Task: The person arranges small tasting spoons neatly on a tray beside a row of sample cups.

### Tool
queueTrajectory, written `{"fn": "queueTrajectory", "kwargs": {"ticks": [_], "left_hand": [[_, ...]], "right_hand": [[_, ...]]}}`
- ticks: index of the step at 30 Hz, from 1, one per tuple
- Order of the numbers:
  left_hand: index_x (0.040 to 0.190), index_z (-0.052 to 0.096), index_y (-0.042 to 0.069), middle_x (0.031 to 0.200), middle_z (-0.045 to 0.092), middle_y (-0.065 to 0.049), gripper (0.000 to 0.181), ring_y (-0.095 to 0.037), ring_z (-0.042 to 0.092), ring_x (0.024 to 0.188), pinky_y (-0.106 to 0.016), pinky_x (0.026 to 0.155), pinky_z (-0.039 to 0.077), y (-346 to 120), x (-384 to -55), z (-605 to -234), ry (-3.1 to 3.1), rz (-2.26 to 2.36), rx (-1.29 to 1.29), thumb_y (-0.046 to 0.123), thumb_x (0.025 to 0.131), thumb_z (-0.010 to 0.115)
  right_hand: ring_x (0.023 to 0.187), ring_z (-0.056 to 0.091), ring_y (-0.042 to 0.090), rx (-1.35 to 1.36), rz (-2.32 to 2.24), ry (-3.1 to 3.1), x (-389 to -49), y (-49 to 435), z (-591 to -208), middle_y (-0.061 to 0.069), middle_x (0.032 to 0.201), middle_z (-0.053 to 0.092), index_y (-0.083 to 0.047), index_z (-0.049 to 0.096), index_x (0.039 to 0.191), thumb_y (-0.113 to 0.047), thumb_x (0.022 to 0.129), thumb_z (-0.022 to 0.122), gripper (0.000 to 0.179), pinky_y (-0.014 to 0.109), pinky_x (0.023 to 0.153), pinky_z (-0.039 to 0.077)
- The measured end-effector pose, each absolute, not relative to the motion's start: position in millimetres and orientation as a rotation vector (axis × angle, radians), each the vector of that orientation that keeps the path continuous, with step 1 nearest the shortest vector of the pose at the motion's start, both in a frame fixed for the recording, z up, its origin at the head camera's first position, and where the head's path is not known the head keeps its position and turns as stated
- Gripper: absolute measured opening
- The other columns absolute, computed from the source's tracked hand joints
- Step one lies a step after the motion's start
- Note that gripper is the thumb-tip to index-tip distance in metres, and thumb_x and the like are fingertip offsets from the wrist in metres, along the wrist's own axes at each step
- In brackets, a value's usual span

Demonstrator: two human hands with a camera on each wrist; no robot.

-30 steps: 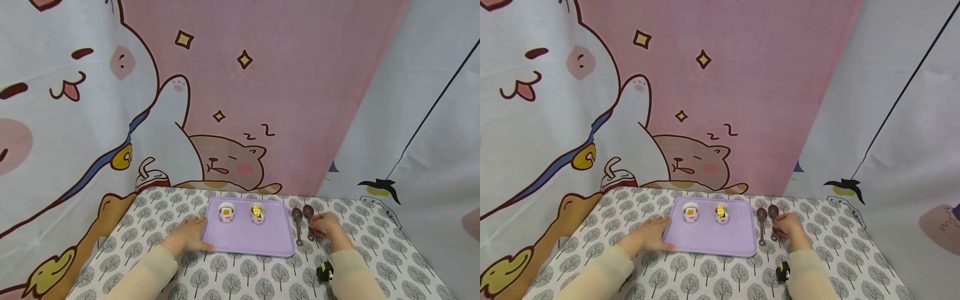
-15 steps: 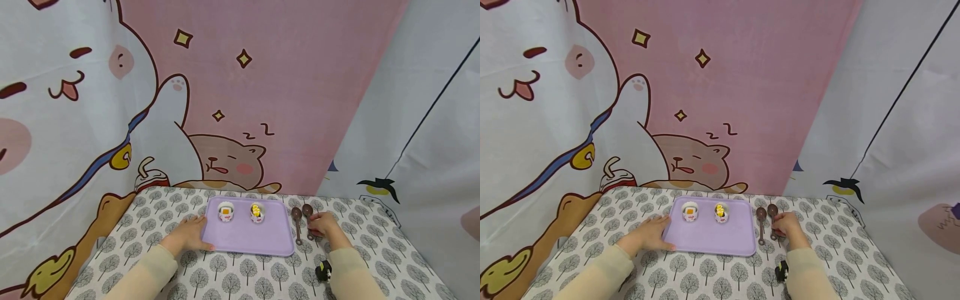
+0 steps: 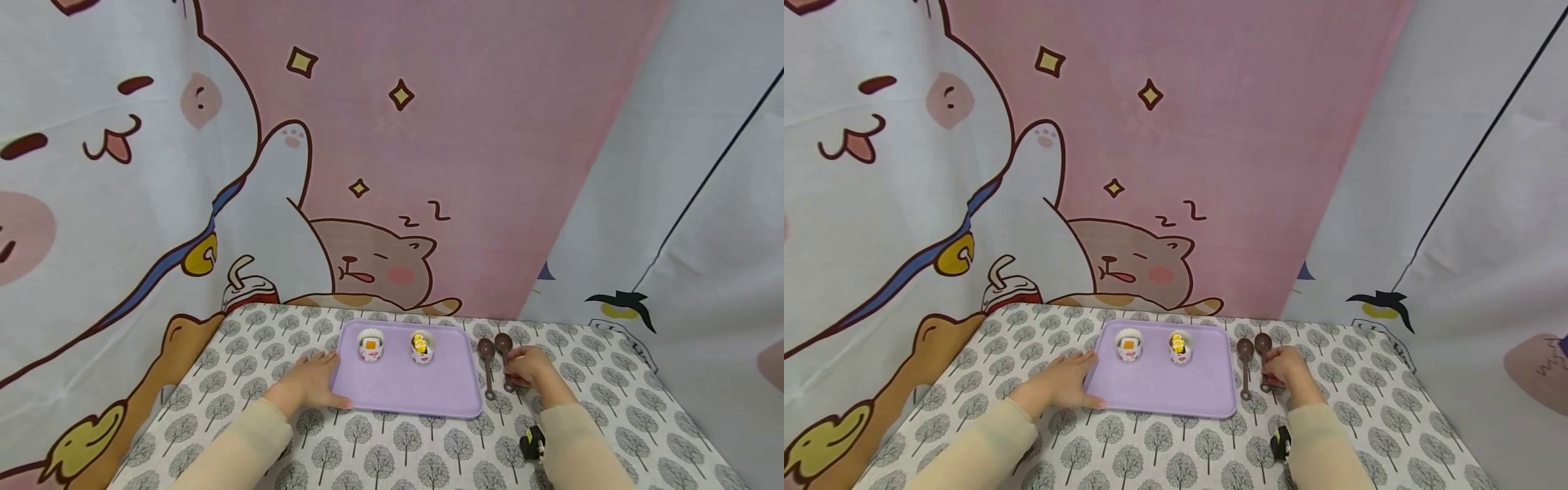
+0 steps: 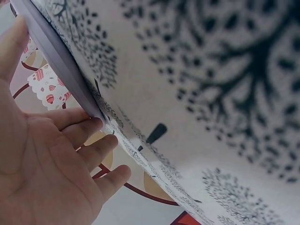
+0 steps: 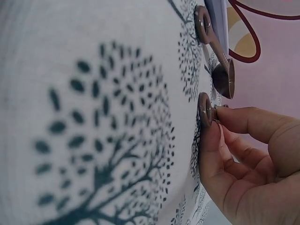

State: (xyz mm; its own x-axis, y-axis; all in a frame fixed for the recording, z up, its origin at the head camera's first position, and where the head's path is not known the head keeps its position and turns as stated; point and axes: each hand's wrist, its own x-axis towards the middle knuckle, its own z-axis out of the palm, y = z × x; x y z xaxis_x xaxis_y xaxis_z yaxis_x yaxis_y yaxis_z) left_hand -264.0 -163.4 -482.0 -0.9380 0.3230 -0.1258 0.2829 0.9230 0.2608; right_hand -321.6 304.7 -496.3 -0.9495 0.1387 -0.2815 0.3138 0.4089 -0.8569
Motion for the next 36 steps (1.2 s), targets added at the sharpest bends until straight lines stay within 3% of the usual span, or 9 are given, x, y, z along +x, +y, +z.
{"fn": "queueTrajectory", "kwargs": {"ticks": [17, 36], "left_hand": [[0.152, 0.037, -0.003, 0.159, 0.035, -0.018, 0.116, -0.042, 0.029, 0.146, -0.061, 0.119, 0.020, -164, -263, -483, 2.914, 0.375, 0.465, 0.070, 0.070, 0.076], [0.152, 0.036, -0.002, 0.159, 0.034, -0.017, 0.117, -0.041, 0.030, 0.146, -0.061, 0.119, 0.021, -164, -266, -484, 2.922, 0.344, 0.462, 0.071, 0.070, 0.075]], "right_hand": [[0.057, 0.060, 0.014, 0.407, -1.595, 2.467, -316, 299, -493, 0.011, 0.078, 0.060, 0.012, 0.051, 0.114, 0.012, 0.084, 0.067, 0.034, 0.027, 0.056, 0.058], [0.062, 0.060, 0.013, 0.301, -1.651, 2.398, -303, 308, -484, 0.009, 0.078, 0.061, 0.015, 0.048, 0.121, 0.007, 0.087, 0.065, 0.039, 0.026, 0.061, 0.060]]}}
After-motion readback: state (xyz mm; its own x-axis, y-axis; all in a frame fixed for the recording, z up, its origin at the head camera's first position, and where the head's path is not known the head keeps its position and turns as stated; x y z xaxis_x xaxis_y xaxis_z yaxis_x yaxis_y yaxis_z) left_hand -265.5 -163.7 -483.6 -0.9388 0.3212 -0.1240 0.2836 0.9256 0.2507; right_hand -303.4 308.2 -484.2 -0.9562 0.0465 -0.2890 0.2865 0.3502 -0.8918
